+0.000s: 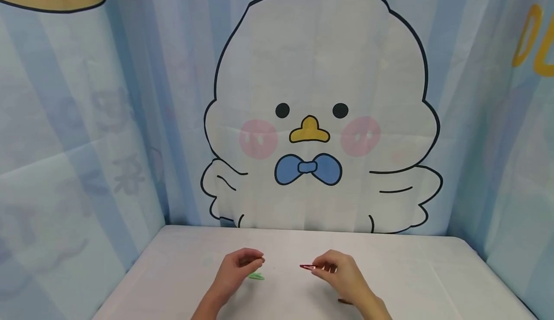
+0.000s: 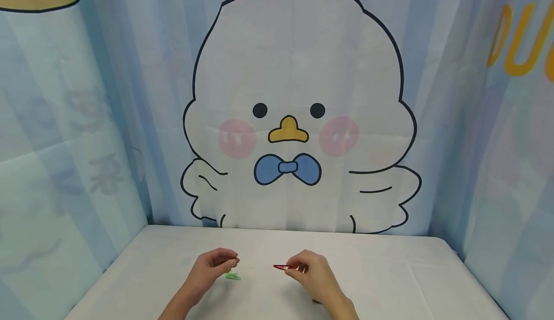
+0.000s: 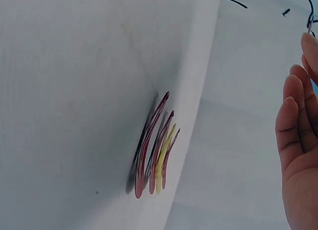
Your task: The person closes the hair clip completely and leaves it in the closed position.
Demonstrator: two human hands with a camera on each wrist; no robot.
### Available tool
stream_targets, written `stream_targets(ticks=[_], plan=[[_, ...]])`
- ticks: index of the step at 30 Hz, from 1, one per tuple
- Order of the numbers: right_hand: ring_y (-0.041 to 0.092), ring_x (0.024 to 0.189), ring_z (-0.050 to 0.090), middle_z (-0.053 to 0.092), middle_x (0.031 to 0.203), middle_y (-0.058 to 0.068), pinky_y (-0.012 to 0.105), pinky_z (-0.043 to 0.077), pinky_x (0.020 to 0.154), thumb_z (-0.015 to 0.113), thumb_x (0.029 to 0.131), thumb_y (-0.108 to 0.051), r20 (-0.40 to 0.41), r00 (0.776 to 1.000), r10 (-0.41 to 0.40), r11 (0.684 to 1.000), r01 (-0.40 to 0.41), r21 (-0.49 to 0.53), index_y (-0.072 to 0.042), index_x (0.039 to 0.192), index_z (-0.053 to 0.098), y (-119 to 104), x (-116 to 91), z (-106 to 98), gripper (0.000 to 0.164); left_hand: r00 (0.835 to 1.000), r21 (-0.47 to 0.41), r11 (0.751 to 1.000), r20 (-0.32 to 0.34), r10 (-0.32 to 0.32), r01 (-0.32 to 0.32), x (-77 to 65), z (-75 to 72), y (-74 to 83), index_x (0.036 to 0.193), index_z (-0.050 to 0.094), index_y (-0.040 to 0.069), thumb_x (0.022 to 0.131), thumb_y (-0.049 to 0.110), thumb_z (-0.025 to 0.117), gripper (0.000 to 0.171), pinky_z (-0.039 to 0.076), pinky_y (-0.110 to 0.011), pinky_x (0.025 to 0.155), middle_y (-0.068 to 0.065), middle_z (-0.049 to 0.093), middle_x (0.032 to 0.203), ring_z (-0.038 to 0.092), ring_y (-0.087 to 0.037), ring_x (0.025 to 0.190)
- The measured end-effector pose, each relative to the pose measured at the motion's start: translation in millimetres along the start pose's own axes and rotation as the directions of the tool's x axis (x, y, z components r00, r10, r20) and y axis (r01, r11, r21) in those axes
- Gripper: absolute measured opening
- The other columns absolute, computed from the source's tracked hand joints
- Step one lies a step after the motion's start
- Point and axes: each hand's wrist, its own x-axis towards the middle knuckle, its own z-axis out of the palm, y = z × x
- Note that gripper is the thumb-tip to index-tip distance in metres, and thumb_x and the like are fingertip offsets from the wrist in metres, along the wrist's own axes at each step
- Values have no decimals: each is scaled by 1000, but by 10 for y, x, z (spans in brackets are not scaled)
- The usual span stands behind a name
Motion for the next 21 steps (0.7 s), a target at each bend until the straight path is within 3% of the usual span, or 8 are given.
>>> stream_targets(ticks=[6, 12, 21], plan=[[4, 67, 52, 62, 79, -14, 25, 46, 59, 83, 83, -14, 55, 993, 102, 993, -98, -62, -18, 87, 76, 69, 61, -82, 9, 997, 59, 998, 81, 5, -10, 82, -164, -92, 117, 66, -8, 94, 16, 72, 33, 53, -32, 85, -9, 72, 108, 67, -22, 101], [5, 69, 52, 62, 79, -13, 25, 46, 60, 83, 84, -16, 88, 988, 129, 989, -122, -81, -17, 87, 76, 148, 97, -146, 8, 989, 140, 990, 149, -18, -3, 183, -282, -144, 114, 68, -6, 94, 13, 73, 28, 53, -34, 82, -8, 72, 105, 66, -20, 96], [5, 68, 51, 62, 80, -11, 25, 45, 59, 84, 83, -17, 132, 977, 168, 983, -155, -102, -16, 87, 76, 243, 127, -179, 8, 958, 293, 956, 277, -79, -6, 341, -358, -170, 108, 73, 2, 93, 9, 72, 16, 52, -33, 78, -4, 72, 100, 64, -17, 90]])
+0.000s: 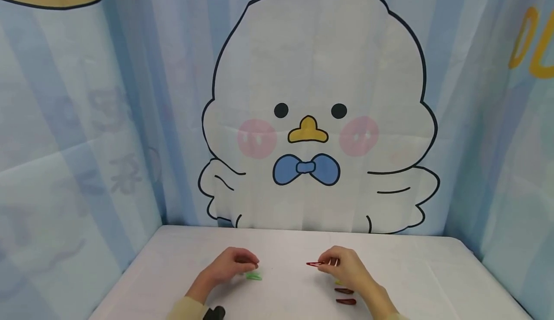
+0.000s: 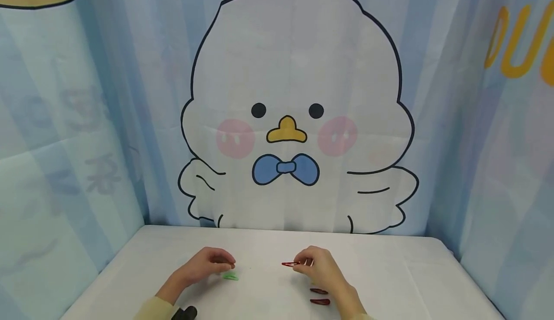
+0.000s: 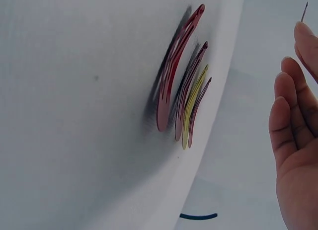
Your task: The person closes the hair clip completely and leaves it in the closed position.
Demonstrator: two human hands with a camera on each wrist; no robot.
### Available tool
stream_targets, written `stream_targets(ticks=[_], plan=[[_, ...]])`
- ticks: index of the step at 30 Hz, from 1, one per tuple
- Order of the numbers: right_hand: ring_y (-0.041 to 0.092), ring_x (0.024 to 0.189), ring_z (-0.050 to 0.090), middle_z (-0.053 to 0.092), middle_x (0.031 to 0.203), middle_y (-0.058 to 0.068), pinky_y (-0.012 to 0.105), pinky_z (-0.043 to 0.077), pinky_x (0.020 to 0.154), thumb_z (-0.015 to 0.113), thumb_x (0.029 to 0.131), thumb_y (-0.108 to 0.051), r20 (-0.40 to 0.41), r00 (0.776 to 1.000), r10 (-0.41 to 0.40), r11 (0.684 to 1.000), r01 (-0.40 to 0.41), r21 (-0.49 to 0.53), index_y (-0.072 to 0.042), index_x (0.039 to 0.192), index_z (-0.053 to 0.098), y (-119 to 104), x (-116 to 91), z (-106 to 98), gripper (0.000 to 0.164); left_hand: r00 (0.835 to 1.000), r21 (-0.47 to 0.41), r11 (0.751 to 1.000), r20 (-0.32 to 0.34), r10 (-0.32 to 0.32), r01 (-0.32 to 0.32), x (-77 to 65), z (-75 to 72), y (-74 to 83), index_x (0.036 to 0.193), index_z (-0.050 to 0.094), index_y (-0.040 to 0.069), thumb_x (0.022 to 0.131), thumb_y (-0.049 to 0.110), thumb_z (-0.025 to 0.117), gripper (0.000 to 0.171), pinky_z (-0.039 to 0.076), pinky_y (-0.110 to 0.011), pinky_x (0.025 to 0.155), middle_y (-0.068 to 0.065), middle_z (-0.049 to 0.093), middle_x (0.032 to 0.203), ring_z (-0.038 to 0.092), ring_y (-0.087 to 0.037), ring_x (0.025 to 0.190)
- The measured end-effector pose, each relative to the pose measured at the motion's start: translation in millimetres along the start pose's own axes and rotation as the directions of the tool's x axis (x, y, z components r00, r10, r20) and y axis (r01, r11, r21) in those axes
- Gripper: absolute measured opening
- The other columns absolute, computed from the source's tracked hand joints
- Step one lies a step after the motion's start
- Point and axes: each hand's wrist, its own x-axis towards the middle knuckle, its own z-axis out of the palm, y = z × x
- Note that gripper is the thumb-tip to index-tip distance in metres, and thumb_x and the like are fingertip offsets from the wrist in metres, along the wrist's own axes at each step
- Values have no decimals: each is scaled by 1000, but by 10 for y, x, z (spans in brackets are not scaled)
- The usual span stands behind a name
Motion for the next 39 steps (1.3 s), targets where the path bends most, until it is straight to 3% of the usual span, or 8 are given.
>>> stream_targets(ticks=[10, 23, 27, 33, 39], plan=[[8, 67, 51, 58, 78, -7, 26, 45, 56, 81, 86, -16, 87, 995, 55, 998, -53, -24, -14, 88, 75, 98, 81, -20, 6, 997, 135, 991, 79, -9, -2, 109, -23, -49, 101, 75, 7, 91, 7, 73, 9, 48, -35, 84, 1, 71, 96, 61, -15, 89], [14, 67, 49, 55, 76, -4, 28, 42, 57, 82, 84, -13, 143, 983, 113, 990, -99, -97, -15, 83, 74, 229, 183, 58, 9, 982, 295, 954, 156, -109, 59, 295, 35, 52, 86, 75, 15, 90, 5, 74, 11, 46, -36, 80, 4, 67, 82, 56, -14, 79], [16, 68, 48, 54, 77, -3, 28, 41, 58, 83, 83, -13, 147, 978, 145, 986, -130, -103, -15, 83, 75, 241, 192, 59, 9, 974, 305, 951, 193, -119, 56, 303, 11, 78, 88, 76, 14, 91, 7, 74, 8, 45, -36, 80, 4, 68, 84, 56, -14, 79], [15, 69, 48, 55, 78, -4, 30, 41, 60, 84, 82, -13, 145, 980, 134, 985, -116, -126, -14, 83, 75, 255, 211, 39, 9, 963, 286, 958, 250, -97, 22, 331, -13, 58, 88, 77, 11, 88, 7, 77, 5, 45, -35, 80, 4, 70, 85, 57, -14, 78], [14, 71, 48, 55, 79, -4, 31, 42, 63, 83, 81, -9, 147, 977, 158, 977, -133, -164, -13, 82, 75, 263, 207, 43, 9, 963, 296, 955, 253, -95, 17, 366, 11, 50, 84, 74, 14, 87, 10, 78, 7, 43, -32, 75, 4, 67, 80, 54, -12, 75]])
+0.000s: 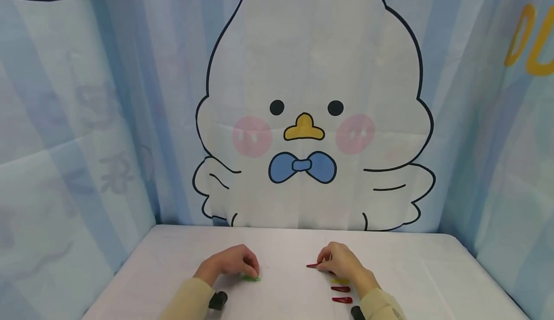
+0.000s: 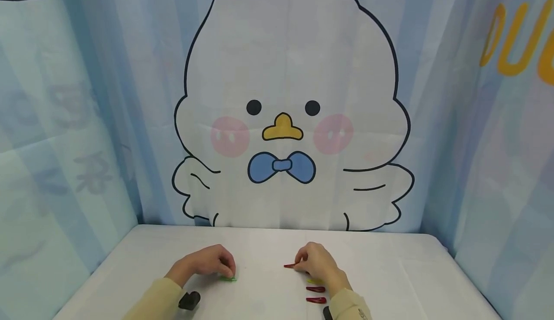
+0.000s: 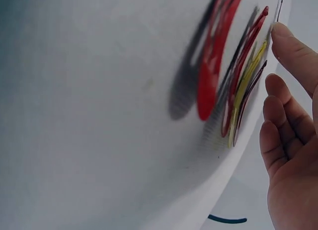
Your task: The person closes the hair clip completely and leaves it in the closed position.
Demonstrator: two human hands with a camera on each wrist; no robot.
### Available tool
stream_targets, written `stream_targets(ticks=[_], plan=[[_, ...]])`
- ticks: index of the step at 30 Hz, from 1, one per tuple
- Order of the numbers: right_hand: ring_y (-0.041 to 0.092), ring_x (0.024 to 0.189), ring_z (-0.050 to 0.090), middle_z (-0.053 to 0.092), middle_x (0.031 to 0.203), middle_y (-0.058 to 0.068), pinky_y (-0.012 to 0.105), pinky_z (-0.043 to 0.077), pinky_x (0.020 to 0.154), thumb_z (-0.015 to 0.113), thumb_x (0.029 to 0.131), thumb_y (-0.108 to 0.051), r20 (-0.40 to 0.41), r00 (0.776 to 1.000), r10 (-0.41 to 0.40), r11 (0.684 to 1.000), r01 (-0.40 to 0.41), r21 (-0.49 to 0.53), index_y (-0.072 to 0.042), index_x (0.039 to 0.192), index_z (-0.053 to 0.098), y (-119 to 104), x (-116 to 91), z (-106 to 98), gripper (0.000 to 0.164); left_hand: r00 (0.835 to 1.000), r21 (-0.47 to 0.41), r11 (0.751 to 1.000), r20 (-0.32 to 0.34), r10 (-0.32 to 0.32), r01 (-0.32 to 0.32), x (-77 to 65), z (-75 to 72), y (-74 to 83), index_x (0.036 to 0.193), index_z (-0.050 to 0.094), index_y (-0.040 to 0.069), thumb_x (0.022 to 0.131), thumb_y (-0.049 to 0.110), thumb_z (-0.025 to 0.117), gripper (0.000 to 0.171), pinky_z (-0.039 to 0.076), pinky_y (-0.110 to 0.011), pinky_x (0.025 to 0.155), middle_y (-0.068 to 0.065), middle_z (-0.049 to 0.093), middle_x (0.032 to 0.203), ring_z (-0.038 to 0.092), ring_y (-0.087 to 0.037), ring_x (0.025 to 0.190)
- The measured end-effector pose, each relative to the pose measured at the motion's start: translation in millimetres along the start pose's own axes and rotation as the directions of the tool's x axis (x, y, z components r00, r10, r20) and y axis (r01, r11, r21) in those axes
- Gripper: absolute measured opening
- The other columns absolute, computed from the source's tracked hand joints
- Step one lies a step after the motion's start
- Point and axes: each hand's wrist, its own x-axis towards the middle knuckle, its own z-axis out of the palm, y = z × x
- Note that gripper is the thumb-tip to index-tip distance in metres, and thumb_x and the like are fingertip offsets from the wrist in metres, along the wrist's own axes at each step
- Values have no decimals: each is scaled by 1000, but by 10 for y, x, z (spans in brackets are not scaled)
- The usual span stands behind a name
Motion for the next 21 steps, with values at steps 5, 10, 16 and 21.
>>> stream_targets(ticks=[5, 10, 16, 21], plan=[[13, 71, 48, 54, 80, -4, 31, 42, 65, 83, 81, -8, -4, 1000, 23, 1000, -23, -18, -14, 81, 74, 2, 6, 13, 10, 1000, -4, 1000, -24, -18, 18, -18, -9, 14, 86, 74, 14, 90, 15, 77, 5, 42, -33, 74, 4, 66, 81, 53, -14, 77], [15, 72, 49, 54, 79, -2, 34, 43, 67, 84, 80, -9, -15, 998, 60, 997, -60, -38, -16, 79, 74, 23, 20, 29, 13, 999, -44, 999, -48, -21, 19, -37, 6, 11, 88, 73, 12, 91, 16, 76, 5, 41, -33, 72, 3, 65, 81, 52, -15, 76], [15, 73, 49, 55, 81, -2, 35, 44, 67, 84, 81, -12, -26, 997, 72, 996, -73, -41, -15, 82, 75, -2, 12, 22, 10, 996, -112, 994, -89, -1, -9, -56, 13, 10, 89, 73, 11, 92, 14, 73, 5, 41, -32, 66, 3, 64, 79, 51, -15, 72], [15, 72, 49, 54, 82, -1, 32, 43, 63, 81, 85, -14, -52, 996, 78, 996, -80, -27, -16, 84, 76, -86, 8, -9, 5, 992, -138, 989, -124, 28, -45, -48, 12, 23, 97, 73, 9, 93, 14, 73, 7, 44, -32, 66, 3, 65, 85, 54, -15, 74]])
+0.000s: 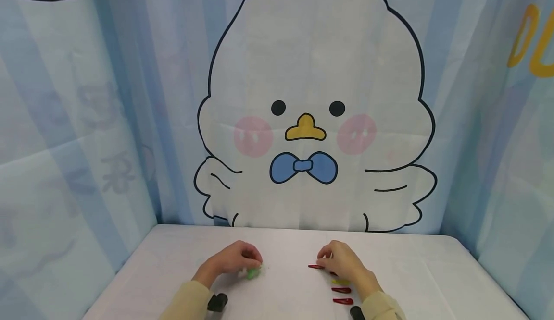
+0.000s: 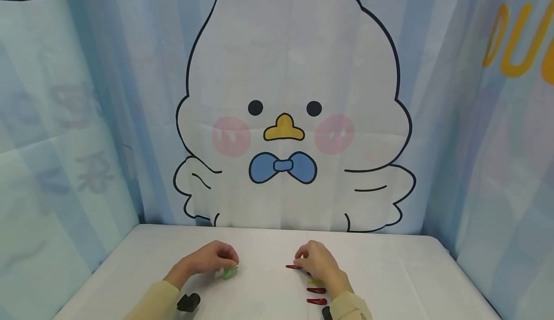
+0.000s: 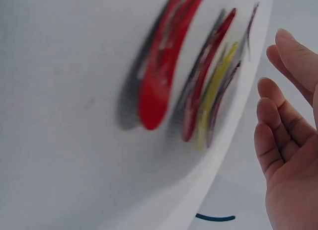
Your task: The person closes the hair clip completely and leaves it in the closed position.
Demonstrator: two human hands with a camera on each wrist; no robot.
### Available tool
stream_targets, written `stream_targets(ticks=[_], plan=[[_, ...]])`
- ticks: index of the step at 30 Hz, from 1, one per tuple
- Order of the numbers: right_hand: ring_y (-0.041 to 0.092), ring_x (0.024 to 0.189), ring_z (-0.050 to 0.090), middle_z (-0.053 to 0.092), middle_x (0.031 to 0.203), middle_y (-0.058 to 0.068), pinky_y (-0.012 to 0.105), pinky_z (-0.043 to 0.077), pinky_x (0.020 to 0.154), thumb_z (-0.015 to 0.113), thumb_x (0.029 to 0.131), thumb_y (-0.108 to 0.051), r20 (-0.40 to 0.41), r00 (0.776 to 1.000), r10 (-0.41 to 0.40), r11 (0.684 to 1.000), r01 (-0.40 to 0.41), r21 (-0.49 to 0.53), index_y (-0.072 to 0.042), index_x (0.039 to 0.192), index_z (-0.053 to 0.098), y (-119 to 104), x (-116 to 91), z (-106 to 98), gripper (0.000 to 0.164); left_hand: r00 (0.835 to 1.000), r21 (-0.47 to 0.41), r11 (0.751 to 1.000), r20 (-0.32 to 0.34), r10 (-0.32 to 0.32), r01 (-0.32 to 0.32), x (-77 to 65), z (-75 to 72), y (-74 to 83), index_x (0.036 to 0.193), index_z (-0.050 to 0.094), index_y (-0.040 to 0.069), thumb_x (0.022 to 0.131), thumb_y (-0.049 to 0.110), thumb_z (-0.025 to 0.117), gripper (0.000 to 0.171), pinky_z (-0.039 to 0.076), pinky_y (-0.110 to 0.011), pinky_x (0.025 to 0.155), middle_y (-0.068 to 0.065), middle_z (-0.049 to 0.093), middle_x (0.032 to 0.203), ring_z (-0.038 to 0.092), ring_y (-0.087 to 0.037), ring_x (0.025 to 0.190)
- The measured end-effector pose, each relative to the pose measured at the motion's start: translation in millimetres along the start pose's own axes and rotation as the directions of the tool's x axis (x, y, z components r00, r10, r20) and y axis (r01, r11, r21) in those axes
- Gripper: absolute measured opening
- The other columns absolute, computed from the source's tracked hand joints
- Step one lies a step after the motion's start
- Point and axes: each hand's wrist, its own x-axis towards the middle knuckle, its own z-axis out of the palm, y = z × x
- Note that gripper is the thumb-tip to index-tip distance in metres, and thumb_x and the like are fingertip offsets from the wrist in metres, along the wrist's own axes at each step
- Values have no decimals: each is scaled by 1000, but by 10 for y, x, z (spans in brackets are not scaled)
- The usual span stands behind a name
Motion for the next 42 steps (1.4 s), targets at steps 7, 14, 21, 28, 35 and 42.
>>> stream_targets(ticks=[7, 14, 21, 28, 35, 42], plan=[[15, 74, 49, 55, 83, -3, 33, 43, 64, 80, 86, -17, -40, 999, 11, 1000, -11, -2, -15, 87, 76, -93, 18, -63, 5, 1000, 6, 1000, 5, 18, -18, 12, -5, 46, 114, 75, 8, 96, 16, 71, 20, 47, -37, 81, 0, 70, 104, 58, -16, 90], [15, 77, 50, 56, 84, -4, 33, 45, 65, 80, 87, -19, -47, 999, -14, 999, 16, 29, -14, 90, 76, -147, 14, -103, 7, 998, -13, 998, 40, 56, -55, 32, 8, 87, 109, 76, 10, 98, 14, 67, 15, 47, -33, 77, 1, 70, 105, 56, -15, 88], [15, 75, 49, 56, 84, -5, 31, 44, 63, 79, 88, -19, -84, 994, -65, 997, 68, 42, -15, 89, 76, -220, -16, -150, 5, 998, -95, 993, 22, 67, -64, 59, 61, 151, 110, 74, 7, 98, 14, 67, 15, 48, -32, 75, 0, 69, 102, 57, -15, 85], [15, 79, 49, 56, 85, -6, 32, 44, 66, 79, 88, -19, -98, 992, -73, 995, 79, 60, -17, 90, 76, -304, -68, -167, 4, 997, -273, 959, -4, 76, -74, -4, 177, 246, 111, 72, 1, 96, 11, 69, 18, 53, -32, 78, -7, 71, 105, 61, -16, 86], [15, 82, 50, 57, 86, -7, 33, 44, 68, 78, 89, -19, -125, 988, -87, 992, 98, 85, -15, 92, 77, -349, -122, -202, 5, 994, -348, 932, -65, 85, -103, -111, 229, 371, 114, 68, -6, 96, 10, 69, 25, 54, -33, 78, -5, 71, 97, 63, -18, 85], [14, 84, 53, 60, 88, -9, 32, 47, 71, 77, 90, -20, -146, 981, -125, 986, 139, 92, -13, 97, 77, -376, -167, -238, 10, 983, -429, 890, -155, 96, -155, -158, 257, 472, 115, 65, -11, 95, 7, 69, 28, 54, -31, 78, -7, 71, 98, 66, -18, 87]])
